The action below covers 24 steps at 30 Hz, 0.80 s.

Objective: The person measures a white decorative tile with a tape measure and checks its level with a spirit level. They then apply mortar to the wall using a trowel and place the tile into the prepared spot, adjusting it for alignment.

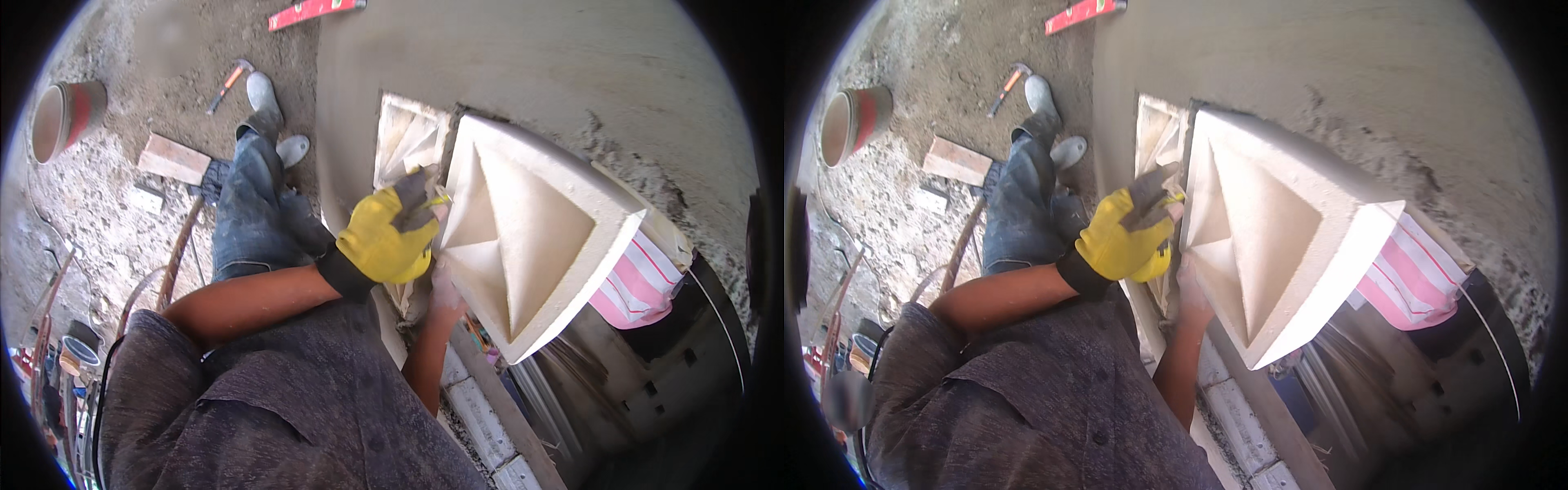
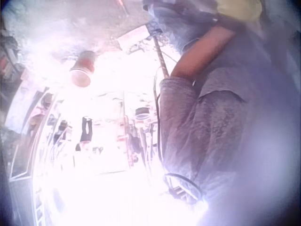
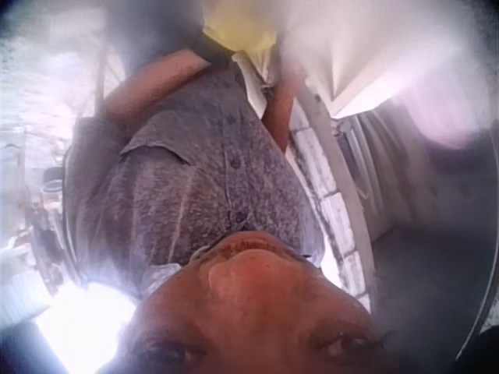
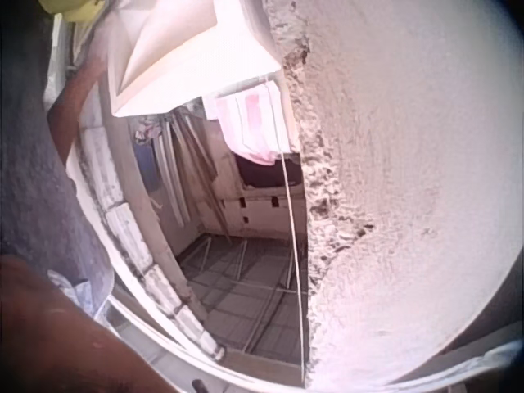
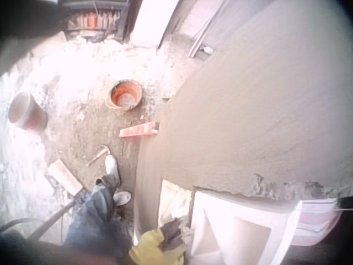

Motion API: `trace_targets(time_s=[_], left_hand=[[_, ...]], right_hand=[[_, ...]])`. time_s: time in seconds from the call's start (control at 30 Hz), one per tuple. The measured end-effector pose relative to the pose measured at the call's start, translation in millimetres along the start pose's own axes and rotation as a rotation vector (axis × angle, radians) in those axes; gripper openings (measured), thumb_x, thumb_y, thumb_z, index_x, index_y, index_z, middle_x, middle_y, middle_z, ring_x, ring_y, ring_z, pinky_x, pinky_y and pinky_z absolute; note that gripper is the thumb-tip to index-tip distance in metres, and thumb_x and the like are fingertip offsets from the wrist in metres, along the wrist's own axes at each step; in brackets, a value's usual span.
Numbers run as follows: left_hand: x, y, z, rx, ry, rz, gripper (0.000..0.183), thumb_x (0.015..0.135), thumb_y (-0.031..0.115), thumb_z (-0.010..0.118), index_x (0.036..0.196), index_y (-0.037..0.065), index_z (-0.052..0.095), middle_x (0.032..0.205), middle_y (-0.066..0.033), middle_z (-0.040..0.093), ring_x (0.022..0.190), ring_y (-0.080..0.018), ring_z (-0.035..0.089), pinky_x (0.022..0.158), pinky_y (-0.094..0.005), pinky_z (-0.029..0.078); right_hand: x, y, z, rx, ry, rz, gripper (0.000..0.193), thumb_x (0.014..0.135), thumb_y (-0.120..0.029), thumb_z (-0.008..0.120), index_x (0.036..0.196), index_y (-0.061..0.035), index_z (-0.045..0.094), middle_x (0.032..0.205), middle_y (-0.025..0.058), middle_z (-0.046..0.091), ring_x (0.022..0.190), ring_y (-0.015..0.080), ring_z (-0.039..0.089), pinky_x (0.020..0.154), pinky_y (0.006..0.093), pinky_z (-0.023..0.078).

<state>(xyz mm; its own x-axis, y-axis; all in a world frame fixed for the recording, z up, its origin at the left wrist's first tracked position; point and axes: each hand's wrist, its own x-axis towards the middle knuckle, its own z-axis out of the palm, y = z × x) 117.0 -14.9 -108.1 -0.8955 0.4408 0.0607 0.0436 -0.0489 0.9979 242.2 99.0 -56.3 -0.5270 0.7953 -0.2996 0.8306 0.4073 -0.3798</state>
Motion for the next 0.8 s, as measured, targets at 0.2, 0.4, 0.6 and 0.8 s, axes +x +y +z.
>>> trace_targets(time_s=[0.2, 0.4, 0.6, 0.8], left_hand=[[47.8, 3.4, 0.9, -0.442, 0.091, -0.596, 0.030, 0.086, 0.017, 0.078, 0.109, 0.006, 0.063, 0.081, 0.0024, 0.064, 0.073, -0.0053, 0.058, 0.065, -0.0236, 0.049], [62.8, 8.2, -7.2, -0.358, -0.104, -0.724, 0.030, 0.082, 0.025, 0.081, 0.100, 0.007, 0.066, 0.079, -0.0004, 0.066, 0.072, -0.0087, 0.060, 0.067, -0.0273, 0.050], [75.0, 15.2, -17.4, -0.137, -0.268, -0.617, 0.033, 0.084, 0.034, 0.079, 0.098, 0.007, 0.068, 0.078, -0.0022, 0.067, 0.070, -0.0094, 0.061, 0.067, -0.0287, 0.050], [81.6, 20.9, -20.3, -0.176, -0.269, -0.720, 0.022, 0.086, 0.025, 0.079, 0.091, 0.008, 0.067, 0.072, 0.0018, 0.063, 0.062, -0.0071, 0.058, 0.057, -0.0258, 0.048]], right_hand=[[-4.8, -14.7, -16.7, -0.188, -0.173, 0.215, 0.054, 0.090, -0.038, 0.064, 0.126, 0.0011, 0.059, 0.127, 0.0177, 0.062, 0.119, 0.0284, 0.058, 0.105, 0.0400, 0.042], [-6.7, -16.7, -13.3, 0.099, -0.212, 0.289, 0.057, 0.087, -0.048, 0.064, 0.120, -0.0018, 0.064, 0.120, 0.0172, 0.067, 0.114, 0.0336, 0.061, 0.103, 0.0422, 0.043], [-4.7, -8.9, -4.7, -0.008, -0.116, 0.228, 0.059, 0.085, -0.049, 0.064, 0.123, -0.0030, 0.064, 0.126, 0.0173, 0.065, 0.116, 0.0369, 0.060, 0.105, 0.0430, 0.042], [-2.3, 40.0, 27.4, 0.237, 0.104, -0.282, 0.056, 0.081, -0.041, 0.077, 0.121, -0.0044, 0.065, 0.120, 0.0151, 0.068, 0.111, 0.0344, 0.063, 0.102, 0.0431, 0.046]])
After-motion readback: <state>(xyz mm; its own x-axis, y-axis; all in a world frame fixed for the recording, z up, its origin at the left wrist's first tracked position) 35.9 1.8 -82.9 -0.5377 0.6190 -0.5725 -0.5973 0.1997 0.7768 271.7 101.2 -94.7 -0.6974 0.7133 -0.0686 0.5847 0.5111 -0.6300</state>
